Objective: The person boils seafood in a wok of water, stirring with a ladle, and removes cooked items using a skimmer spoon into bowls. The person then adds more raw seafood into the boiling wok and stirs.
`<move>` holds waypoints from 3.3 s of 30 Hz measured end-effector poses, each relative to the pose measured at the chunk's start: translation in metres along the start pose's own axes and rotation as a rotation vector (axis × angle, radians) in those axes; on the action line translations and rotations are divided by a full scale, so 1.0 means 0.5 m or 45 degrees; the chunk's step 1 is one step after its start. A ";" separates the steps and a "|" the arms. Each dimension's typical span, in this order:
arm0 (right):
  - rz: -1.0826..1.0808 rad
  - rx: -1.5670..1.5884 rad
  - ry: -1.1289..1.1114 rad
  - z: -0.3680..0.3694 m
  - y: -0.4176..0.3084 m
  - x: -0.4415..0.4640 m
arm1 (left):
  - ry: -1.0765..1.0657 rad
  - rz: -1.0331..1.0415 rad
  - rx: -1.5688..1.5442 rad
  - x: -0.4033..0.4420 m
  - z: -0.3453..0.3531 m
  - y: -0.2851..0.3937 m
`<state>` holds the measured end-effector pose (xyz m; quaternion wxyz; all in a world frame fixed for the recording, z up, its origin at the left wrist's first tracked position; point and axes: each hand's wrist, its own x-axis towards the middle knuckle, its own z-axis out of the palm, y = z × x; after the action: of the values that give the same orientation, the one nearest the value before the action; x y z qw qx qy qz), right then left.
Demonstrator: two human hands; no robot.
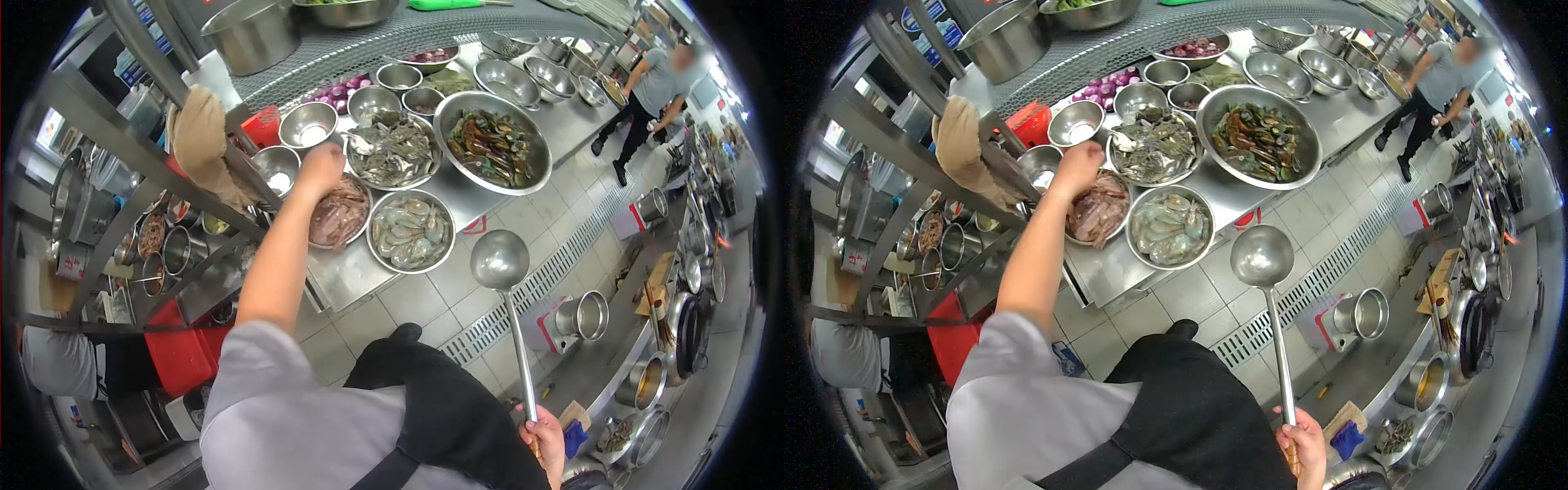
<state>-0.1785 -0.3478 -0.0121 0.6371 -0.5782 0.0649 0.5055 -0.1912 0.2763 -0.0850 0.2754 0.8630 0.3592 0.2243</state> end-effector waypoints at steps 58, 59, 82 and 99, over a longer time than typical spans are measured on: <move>0.482 0.105 -0.237 0.071 -0.121 0.048 | 0.293 -0.589 -1.454 0.020 -0.082 -0.044; 0.464 0.115 -0.251 0.076 -0.120 0.052 | 0.314 -0.629 -1.423 0.011 -0.084 -0.022; -0.603 0.584 0.702 -0.127 0.356 -0.477 | -1.208 0.129 -1.039 -0.427 0.298 0.712; -0.672 0.705 1.942 -0.238 0.560 -0.677 | -1.691 1.739 -0.103 -1.424 0.647 1.470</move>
<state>-0.4828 -0.6861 -0.0128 0.6344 -0.5800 0.4606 -0.2214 -0.0940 -0.7885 0.0062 0.2624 0.8273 -0.4601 -0.1870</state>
